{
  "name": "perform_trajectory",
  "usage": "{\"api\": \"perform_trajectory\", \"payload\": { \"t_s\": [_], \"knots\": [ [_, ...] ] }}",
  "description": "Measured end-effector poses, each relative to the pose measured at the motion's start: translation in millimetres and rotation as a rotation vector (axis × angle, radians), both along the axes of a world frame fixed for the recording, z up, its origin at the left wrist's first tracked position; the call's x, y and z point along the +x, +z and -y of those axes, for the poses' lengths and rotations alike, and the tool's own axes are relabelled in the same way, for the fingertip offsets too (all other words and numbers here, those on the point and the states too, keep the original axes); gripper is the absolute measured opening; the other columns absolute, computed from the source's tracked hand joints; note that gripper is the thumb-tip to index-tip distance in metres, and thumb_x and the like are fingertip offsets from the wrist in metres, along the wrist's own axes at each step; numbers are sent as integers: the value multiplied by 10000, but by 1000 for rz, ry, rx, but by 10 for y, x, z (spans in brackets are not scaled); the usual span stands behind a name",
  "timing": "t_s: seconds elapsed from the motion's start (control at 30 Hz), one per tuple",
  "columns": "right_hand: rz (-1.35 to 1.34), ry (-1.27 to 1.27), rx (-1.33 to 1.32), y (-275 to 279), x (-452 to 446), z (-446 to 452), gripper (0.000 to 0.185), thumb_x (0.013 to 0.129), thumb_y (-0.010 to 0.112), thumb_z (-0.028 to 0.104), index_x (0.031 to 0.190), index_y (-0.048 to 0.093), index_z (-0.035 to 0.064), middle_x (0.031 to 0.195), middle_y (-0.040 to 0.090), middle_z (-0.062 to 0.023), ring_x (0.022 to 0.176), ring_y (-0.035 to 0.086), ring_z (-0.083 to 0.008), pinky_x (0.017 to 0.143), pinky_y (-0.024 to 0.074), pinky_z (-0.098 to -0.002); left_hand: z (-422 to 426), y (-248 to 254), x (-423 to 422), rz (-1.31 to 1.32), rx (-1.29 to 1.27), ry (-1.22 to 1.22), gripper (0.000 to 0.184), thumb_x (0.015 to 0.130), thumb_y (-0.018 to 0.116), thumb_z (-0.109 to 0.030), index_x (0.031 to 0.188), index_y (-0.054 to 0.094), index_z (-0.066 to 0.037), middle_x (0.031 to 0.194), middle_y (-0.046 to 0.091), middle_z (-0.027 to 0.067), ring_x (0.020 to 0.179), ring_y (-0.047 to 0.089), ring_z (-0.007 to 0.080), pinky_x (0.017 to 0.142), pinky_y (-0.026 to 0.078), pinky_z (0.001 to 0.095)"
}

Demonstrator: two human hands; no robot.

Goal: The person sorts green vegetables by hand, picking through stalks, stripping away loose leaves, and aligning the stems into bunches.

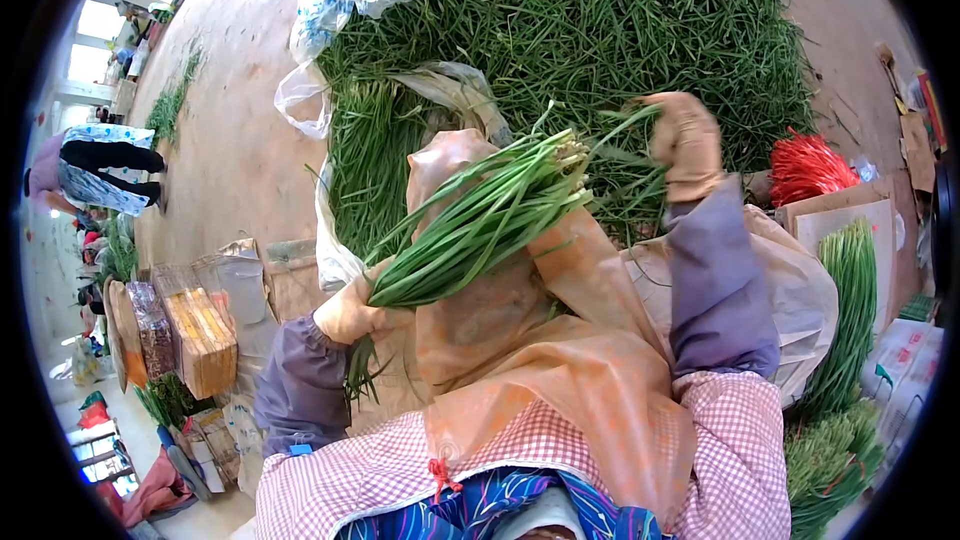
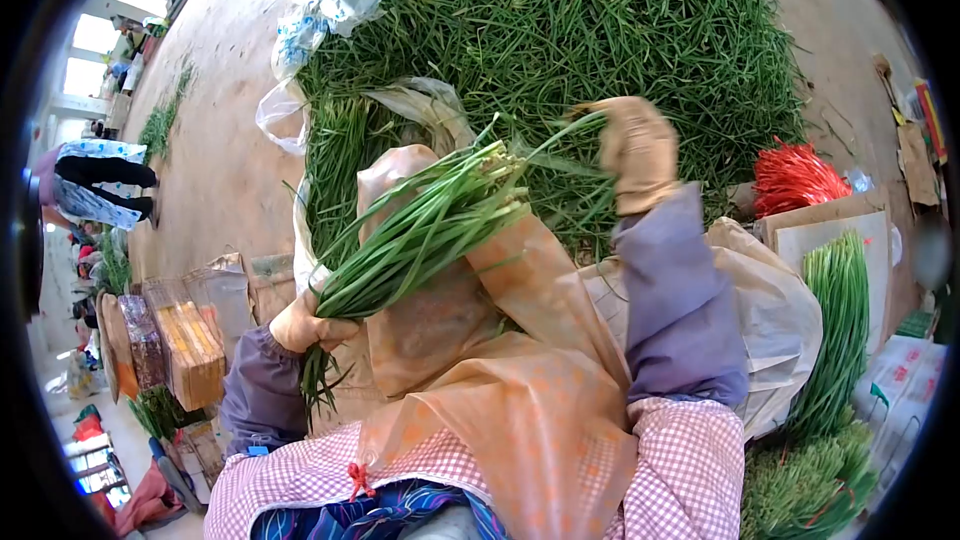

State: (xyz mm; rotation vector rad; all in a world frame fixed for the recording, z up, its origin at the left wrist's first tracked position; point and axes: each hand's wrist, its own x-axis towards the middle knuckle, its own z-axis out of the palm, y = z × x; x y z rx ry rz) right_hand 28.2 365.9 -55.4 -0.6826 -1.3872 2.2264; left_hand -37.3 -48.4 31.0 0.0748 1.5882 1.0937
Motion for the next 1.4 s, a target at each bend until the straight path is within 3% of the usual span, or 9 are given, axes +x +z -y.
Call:
{"api": "perform_trajectory", "payload": {
  "t_s": [0.17,0.33,0.47,0.6,0.73,0.87,1.07,1.23,1.4],
  "knots": [
    [416,-182,1175,-150,312,-411,396,831,693,56,1212,587,30,1129,623,-120,1105,571,-252,967,450,-352,15,-68,22,51,97,36,712,787,615,41,1439,364,-92,873,588,-21,511,411,44,438,344,216],
    [-415,220,1516,584,293,649,461,778,733,161,1214,603,92,1171,601,-126,1074,581,-318,942,449,-416,-96,56,51,-73,18,-83,738,802,648,-4,1462,321,-55,1053,600,18,785,560,100,671,477,255],
    [-266,213,1280,554,142,780,580,770,757,335,1255,562,82,1179,594,-129,1156,529,-335,1005,395,-438,-21,-54,155,-364,67,-162,763,794,688,-15,1461,316,-14,1317,537,101,1219,482,158,1025,391,309],
    [-73,367,980,558,151,642,679,772,735,439,1302,529,69,1269,550,-152,1236,470,-357,1063,338,-432,-201,142,211,-604,65,-284,743,794,674,13,1460,350,-54,1281,576,134,1185,536,182,998,425,309],
    [200,762,1464,735,49,731,722,740,747,450,1334,520,108,1378,464,-169,1346,360,-330,1143,149,-518,-228,79,251,-767,77,-335,756,790,649,21,1470,346,-114,1212,621,187,1108,618,286,928,491,352],
    [-261,871,1179,501,-118,847,208,882,656,216,1016,616,61,932,646,-60,931,619,-252,853,462,-397,-255,140,277,-929,-36,-408,770,774,631,11,1472,339,-131,1168,624,219,1072,621,347,879,514,383],
    [-156,110,-105,426,57,716,178,967,581,234,958,645,67,539,473,31,418,402,-72,393,334,-249,-212,-74,399,-1143,-50,-483,848,688,629,21,1467,355,-169,1083,636,178,929,651,374,757,533,417],
    [73,-301,304,62,221,-183,189,981,560,217,985,655,53,516,389,92,400,304,-7,367,204,-198,-193,-205,542,-1300,-187,-672,858,636,631,6,1440,408,-196,943,599,150,756,629,353,617,500,438],
    [290,422,259,160,457,-162,587,910,649,247,1418,394,104,1060,589,-74,531,458,-37,455,395,-175,-178,-241,579,-1371,-195,-704,854,633,650,-3,1431,424,-209,865,560,132,686,597,336,581,472,428]
  ]
}}
